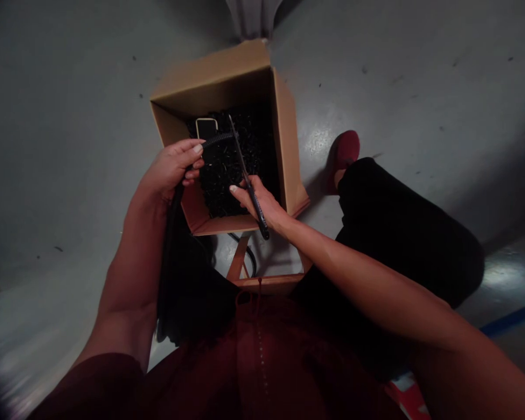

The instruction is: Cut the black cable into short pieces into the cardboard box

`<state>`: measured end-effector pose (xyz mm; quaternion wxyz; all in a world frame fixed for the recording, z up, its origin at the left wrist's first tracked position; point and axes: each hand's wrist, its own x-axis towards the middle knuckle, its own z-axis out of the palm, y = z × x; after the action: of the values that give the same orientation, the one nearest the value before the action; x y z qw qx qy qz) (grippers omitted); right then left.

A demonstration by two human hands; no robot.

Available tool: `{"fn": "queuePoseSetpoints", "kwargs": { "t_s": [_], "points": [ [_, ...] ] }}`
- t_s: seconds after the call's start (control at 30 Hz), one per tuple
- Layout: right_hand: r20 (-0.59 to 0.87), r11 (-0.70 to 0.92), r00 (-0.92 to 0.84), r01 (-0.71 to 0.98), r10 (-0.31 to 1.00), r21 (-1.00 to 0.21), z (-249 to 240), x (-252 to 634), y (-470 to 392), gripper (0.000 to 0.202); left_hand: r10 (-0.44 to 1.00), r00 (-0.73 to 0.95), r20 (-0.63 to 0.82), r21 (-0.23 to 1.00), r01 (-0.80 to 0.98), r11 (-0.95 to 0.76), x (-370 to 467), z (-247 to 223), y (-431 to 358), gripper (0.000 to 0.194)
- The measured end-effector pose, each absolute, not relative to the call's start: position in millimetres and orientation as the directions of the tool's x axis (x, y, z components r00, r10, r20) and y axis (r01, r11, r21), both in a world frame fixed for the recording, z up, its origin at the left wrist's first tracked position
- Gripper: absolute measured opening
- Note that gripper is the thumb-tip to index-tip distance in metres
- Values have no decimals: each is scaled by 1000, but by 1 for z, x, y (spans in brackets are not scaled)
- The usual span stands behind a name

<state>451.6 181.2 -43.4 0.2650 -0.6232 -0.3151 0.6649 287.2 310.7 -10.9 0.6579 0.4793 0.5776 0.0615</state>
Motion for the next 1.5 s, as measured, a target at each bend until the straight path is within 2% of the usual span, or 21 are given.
{"fn": "queuePoseSetpoints", "kwargs": {
  "t_s": [0.47,0.9,1.5],
  "points": [
    [-641,-646,-114,-10,759,-763,-40,452,184,38,571,375,-731,682,431,590,292,-13,306,31],
    [-663,-668,-91,-58,743,-742,-36,454,185,34,563,375,-736,674,480,562,293,-12,305,34],
    [-649,-651,-87,1,756,-759,-41,460,189,32,580,345,-739,653,579,488,292,-10,303,32]
  ]
}}
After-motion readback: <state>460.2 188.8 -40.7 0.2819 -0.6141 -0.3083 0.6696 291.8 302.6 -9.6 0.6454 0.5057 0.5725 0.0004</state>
